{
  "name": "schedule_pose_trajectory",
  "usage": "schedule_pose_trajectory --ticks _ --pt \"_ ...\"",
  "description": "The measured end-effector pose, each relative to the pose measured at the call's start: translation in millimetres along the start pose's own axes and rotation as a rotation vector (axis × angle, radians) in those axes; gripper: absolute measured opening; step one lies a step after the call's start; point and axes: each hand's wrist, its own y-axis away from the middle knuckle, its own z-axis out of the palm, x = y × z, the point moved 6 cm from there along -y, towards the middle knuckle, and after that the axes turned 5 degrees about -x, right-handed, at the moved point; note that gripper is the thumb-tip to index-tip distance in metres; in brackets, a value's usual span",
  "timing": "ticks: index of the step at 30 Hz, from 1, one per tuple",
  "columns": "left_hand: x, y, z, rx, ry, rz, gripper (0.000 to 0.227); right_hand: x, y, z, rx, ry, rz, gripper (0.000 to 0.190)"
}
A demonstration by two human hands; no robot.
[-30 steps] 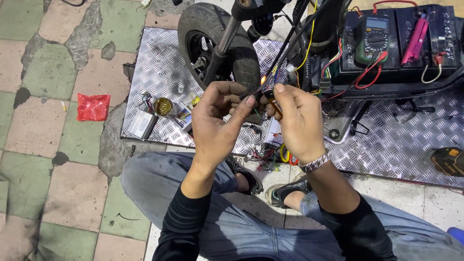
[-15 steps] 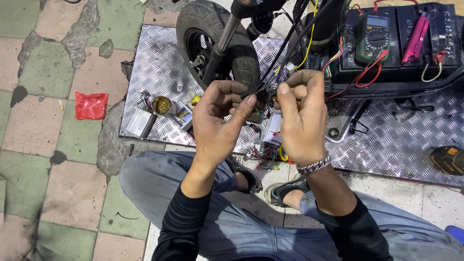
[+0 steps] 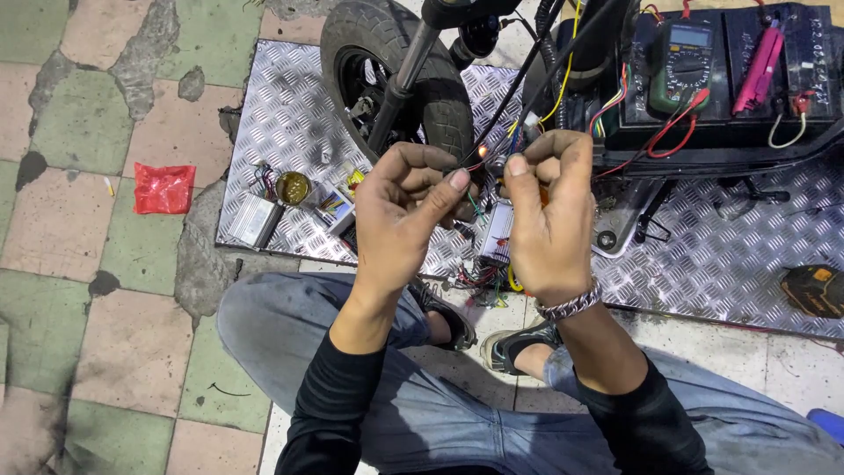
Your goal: The person sits on the floor and repairs the wiring of an electric scooter. They use pliers to strip and cut wires, then twist and connect them together by hand.
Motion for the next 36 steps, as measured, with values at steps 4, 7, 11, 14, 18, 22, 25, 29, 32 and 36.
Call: schedule_pose_trajectory --ticks 4,7,11,14,18,22,25,29,32,36 --pt "-12 -2 -2 0.006 0.16 -0.062 0.029 2 2 -2 0.019 -0.014 -0.01 0.023" --pt "-21 -4 -4 0.009 0.279 -0.153 0.025 -2 3 -3 0.009 0.001 -0.015 0.022" --pt "-27 -3 -3 -0.004 0.358 -0.218 0.025 -4 2 -4 0.04 0.007 -0.028 0.023" --pt "-29 -3 -2 -0.006 0.386 -0.247 0.024 -6 2 -4 0.035 0.014 -0.012 0.023" --pt "-33 -2 -3 -0.003 0.419 -0.258 0.023 -4 3 -4 0.041 0.015 -0.007 0.023" --pt "-31 -1 -1 -0.003 0.411 -0.241 0.023 -3 3 -5 0.038 0.017 -0.006 0.023" --pt "-26 -1 0 -0.009 0.322 -0.167 0.026 -5 0 -10 0.054 0.021 -0.02 0.022" --pt "-12 0 0 0.004 0.059 -0.017 0.024 -8 -1 -15 0.061 0.063 -0.035 0.023" --pt "-3 3 2 0.01 -0.078 0.06 0.021 -10 -3 -16 0.051 0.081 -0.027 0.023" --pt "11 7 8 0.042 -0.235 0.153 0.016 -10 -2 -16 0.042 0.098 -0.012 0.023"
